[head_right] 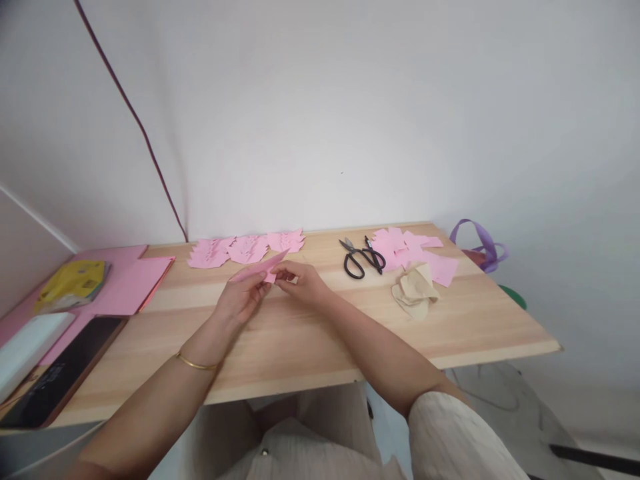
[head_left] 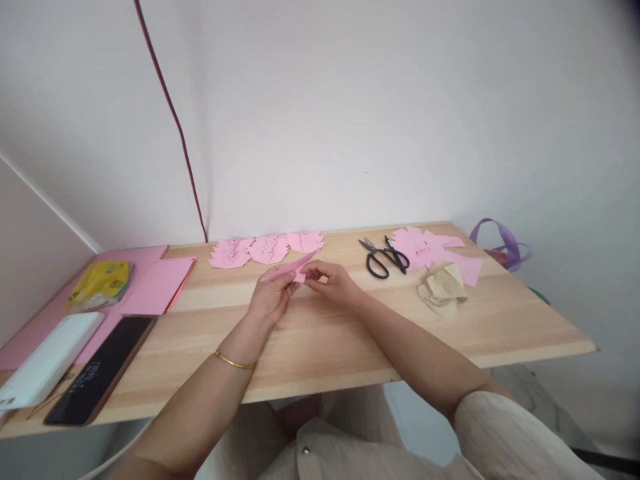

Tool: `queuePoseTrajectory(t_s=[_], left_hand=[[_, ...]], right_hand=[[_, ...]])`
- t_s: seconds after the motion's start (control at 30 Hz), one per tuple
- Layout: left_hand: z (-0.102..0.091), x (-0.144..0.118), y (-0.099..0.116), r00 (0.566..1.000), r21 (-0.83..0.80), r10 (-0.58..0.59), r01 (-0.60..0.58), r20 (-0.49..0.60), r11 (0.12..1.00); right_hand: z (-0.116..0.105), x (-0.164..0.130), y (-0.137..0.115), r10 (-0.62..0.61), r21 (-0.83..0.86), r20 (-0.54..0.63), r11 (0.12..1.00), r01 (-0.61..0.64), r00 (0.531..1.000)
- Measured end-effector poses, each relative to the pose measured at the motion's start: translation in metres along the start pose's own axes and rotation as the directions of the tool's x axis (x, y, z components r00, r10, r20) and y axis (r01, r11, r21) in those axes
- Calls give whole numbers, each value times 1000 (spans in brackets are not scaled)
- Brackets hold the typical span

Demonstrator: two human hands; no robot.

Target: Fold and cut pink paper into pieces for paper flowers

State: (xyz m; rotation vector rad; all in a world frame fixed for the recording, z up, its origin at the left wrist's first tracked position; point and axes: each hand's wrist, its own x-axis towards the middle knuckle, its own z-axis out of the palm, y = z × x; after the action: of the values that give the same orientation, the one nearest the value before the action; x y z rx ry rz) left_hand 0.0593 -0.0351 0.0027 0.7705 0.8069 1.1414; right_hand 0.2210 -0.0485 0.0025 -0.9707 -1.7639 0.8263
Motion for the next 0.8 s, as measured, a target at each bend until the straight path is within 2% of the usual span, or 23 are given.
queuePoseTrajectory(t_s=[0.13, 0.27, 0.4, 0.5, 0.63, 0.8], left_hand=[[-1, 1, -1, 998, -14, 55, -55, -14, 998], [1, 2, 1, 991, 2, 108, -108, -77, 994], [4, -1, 3, 983, 62, 148, -141, -112, 988], [7, -3, 3, 984, 128, 158, -147, -83, 981], [8, -4, -1, 988, 161, 143, -133, -53, 978], [8, -3, -5, 991, 140, 122, -113, -59, 984]], right_hand=[[0, 0, 4, 28, 79, -43, 997, -25, 999], [-2, 0, 2, 173, 183, -76, 971, -157, 982], [-2, 0, 0, 328, 229, 36, 917, -327, 944], [0, 0, 3, 396, 288, 107, 866, -409, 912], [3, -1, 11, 456, 346, 122, 813, -468, 882], [3, -1, 13, 458, 334, 129, 815, -474, 879]])
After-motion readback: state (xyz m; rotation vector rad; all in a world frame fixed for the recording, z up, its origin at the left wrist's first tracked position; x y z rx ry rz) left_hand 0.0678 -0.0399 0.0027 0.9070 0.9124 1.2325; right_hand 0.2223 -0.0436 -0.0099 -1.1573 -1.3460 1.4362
